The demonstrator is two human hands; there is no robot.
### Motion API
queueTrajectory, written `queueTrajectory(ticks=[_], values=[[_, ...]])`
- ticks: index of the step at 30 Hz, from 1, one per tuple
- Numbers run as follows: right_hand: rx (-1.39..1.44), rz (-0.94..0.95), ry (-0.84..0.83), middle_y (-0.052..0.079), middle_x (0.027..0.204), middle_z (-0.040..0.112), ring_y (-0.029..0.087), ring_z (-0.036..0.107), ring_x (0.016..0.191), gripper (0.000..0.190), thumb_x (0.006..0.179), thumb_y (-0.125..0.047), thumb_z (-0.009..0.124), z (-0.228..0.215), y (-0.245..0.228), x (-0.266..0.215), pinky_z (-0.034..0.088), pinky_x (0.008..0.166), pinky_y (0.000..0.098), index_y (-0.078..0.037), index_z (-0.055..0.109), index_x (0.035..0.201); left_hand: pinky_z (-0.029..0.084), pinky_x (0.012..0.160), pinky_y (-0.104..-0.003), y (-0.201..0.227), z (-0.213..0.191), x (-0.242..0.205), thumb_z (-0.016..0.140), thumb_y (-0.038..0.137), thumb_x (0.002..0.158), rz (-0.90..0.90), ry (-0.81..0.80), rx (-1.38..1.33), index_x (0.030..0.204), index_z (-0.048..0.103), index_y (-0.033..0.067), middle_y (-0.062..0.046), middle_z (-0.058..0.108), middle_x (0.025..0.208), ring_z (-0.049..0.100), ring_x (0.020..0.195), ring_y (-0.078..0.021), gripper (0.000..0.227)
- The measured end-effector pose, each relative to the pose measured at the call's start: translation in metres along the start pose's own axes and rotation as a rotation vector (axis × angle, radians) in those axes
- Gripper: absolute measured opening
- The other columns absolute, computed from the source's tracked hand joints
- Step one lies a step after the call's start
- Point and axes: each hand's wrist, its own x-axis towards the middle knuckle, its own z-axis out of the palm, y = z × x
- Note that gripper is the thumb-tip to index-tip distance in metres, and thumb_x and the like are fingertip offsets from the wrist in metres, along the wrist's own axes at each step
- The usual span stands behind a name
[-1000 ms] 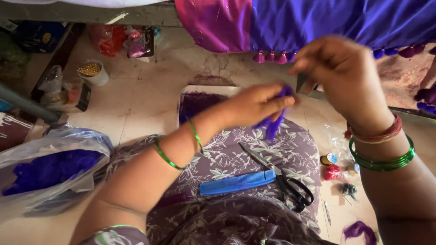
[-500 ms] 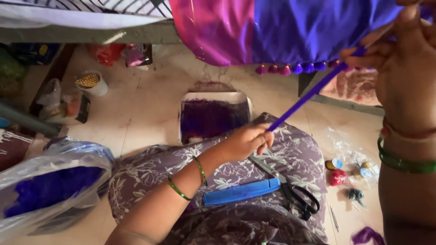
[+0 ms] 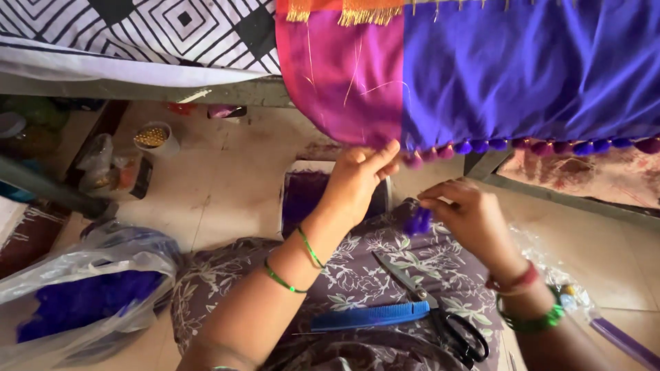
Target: The recorder is seen preparing purple tassels and sewing them onto the edge of a colorful fabric piece, likely a saree.
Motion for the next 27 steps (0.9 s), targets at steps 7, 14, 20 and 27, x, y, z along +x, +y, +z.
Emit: queueTrajectory(ticks=[7, 14, 20, 27], values=[[0.578, 0.343, 0.031, 0.007, 0.07, 0.065, 0.012, 0.055, 0.053, 0.01, 0.097, -0.007, 0.065, 0.023, 0.016, 0.023, 0.041, 0.048, 0.027, -0.001, 0.072, 0.093, 0.056, 0.082, -0.029, 0.061, 0.048, -0.049, 0.075, 0.02, 0.095, -0.055, 0.057, 0.022, 0.098, 0.075, -0.0061, -0.012, 0.077, 0.092, 0.071, 0.082, -0.015, 0.026], [0.664, 0.191, 0.03, 0.005, 0.072, 0.068, 0.011, 0.061, 0.06, 0.011, 0.097, 0.002, 0.062, 0.029, 0.011, 0.022, 0.048, 0.053, 0.0262, 0.001, 0.071, 0.092, 0.055, 0.083, -0.028, 0.072, 0.05, -0.063, 0.075, 0.011, 0.095, 0.018, 0.021, 0.068, 0.102, 0.074, -0.0065, -0.008, 0.075, 0.096, 0.069, 0.087, -0.0124, 0.019], [0.641, 0.084, 0.061, 0.004, 0.077, 0.069, 0.011, 0.065, 0.069, 0.013, 0.097, 0.006, 0.06, 0.025, 0.014, 0.016, 0.053, 0.061, 0.0259, 0.0, 0.071, 0.095, 0.054, 0.08, -0.027, 0.081, 0.057, -0.066, 0.073, 0.01, 0.095, 0.001, 0.004, 0.076, 0.102, 0.074, -0.0057, -0.007, 0.075, 0.095, 0.068, 0.085, -0.0111, 0.018], [0.677, 0.003, 0.101, 0.009, 0.082, 0.071, 0.016, 0.071, 0.073, 0.004, 0.097, 0.006, 0.063, 0.029, -0.004, 0.021, 0.059, 0.066, 0.0305, 0.005, 0.067, 0.097, 0.052, 0.08, -0.026, 0.084, 0.064, -0.066, 0.073, 0.011, 0.094, 0.099, 0.019, 0.11, 0.105, 0.073, -0.0017, -0.002, 0.072, 0.099, 0.063, 0.088, -0.0071, 0.017]])
